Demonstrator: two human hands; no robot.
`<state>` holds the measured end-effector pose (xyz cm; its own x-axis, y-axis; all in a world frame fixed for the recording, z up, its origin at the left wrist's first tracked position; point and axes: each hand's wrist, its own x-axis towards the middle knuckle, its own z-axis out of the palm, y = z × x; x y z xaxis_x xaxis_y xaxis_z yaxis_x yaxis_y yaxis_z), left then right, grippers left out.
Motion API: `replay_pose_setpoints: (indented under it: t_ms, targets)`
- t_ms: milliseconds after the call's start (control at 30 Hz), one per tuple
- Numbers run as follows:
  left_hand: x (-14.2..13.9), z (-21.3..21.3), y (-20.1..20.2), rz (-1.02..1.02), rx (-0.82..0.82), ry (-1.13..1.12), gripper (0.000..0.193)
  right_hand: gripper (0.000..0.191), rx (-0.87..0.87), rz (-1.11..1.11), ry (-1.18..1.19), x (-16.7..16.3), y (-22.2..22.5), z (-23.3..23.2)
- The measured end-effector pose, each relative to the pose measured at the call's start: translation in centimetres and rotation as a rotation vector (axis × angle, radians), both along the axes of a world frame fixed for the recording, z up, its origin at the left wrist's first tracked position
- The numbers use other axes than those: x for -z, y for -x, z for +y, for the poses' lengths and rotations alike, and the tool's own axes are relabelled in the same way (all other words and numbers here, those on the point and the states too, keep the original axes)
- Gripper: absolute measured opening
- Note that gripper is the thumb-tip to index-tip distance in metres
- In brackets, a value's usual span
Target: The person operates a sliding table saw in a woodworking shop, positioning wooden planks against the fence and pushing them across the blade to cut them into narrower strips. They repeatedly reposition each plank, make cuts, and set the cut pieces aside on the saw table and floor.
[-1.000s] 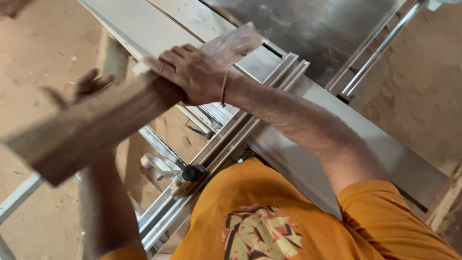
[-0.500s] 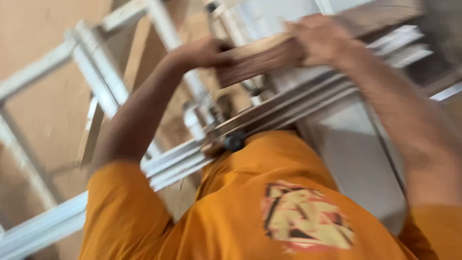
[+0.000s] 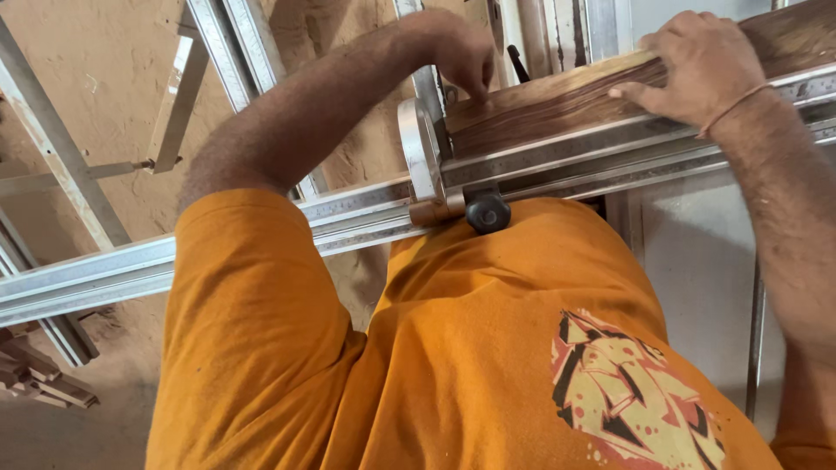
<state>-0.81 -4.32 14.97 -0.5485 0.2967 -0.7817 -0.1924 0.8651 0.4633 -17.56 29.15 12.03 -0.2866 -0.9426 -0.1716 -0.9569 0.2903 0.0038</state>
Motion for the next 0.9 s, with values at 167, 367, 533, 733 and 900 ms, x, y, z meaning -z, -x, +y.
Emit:
replay_pose_setpoints:
  t_ms: [167, 367, 533, 733, 900]
  targets:
    - [-0.4, -0.3, -1.0, -0.016, 0.052, 0.126, 0.044, 0.072, -0.01, -0.012, 0.035, -0.8, -2.1, -1.8]
    - [-0.1, 0.5, 1.1, -0.027, 0.031, 0.066, 0.051, 0.073, 0.099, -0.22, 0.032, -2.2, -2.4, -3.0]
    - [3.6, 3.9, 4.5, -0.021, -0.169, -0.162, 0.053, 0.07, 0.186, -0.277, 0.055, -2.5, -2.8, -3.4]
    - [6.3, 3.7, 3.5, 0.057, -0.137, -0.198, 0.056, 0.083, 0.235, -0.282, 0.214, -2.7, -1.2, 1.3]
    - [5.1, 3.2, 3.2, 0.018, -0.152, -0.148, 0.059, 0.092, 0.375, -0.112, 0.128, -4.0, 1.5, 7.6]
